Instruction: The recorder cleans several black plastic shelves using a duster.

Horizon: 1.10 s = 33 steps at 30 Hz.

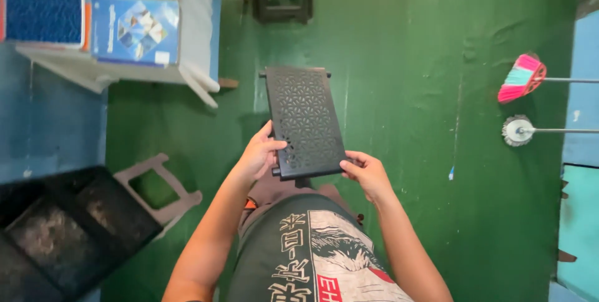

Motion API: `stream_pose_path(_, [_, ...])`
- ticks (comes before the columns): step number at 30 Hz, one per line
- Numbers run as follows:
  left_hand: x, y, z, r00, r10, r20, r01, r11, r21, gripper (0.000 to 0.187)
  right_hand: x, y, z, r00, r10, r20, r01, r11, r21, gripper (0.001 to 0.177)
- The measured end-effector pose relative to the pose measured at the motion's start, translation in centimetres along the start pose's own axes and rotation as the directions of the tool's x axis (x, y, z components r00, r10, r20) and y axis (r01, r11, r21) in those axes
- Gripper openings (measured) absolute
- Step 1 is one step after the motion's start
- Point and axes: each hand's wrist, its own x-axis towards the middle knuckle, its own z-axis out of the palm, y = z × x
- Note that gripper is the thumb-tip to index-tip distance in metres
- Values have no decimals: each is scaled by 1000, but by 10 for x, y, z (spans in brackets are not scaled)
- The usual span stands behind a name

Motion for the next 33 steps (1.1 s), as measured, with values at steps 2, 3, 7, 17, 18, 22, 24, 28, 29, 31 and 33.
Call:
stream_pose_path(2, [19,17,-5,1000,-7,22,7,1000,-18,74,15,-17,9,1000,0,-28,0,1000,-17,45])
stream_pose_path(3, [30,28,-9,1000,-13,28,14,999,-36,74,24,-27,15,999,9,-44,-10,999,-33,43])
stream_pose_path(7, [62,88,-17,997,-23,69,29,996,-80,73,54,-82,49,995,89,-47,-92,994,-61,39])
stream_pose_path(17, [144,181,-71,999,40,26,-45,972,232,56,163,-153,102,990,142,-18,-142,990,4,41])
stream_pose_path(18, [153,181,-78,997,75,-17,-67,955,288,53,173,-163,104,991,131,-35,-131,991,17,42])
stream_pose_path(22, [165,175,-108,983,119,-138,-73,951,302,51,228,-199,106,989,115,-91,-118,993,-29,46])
stream_pose_path(24, [166,177,-115,964,135,-230,-48,936,349,49,265,-213,102,990,63,-130,-73,995,-68,49])
stream_pose_path(28, [173,174,-132,942,135,-308,-19,937,350,47,346,-245,97,990,31,-138,-46,993,-109,48])
stream_pose_path(29, [175,175,-135,933,131,-336,-7,938,346,46,368,-253,97,988,16,-151,-35,992,-122,47])
stream_pose_path(31, [183,179,-137,916,125,-380,10,942,335,45,418,-268,94,988,12,-152,-33,990,-139,46])
stream_pose_path(33, [196,185,-137,882,119,-455,47,941,336,45,476,-282,91,986,2,-165,-26,989,-143,42])
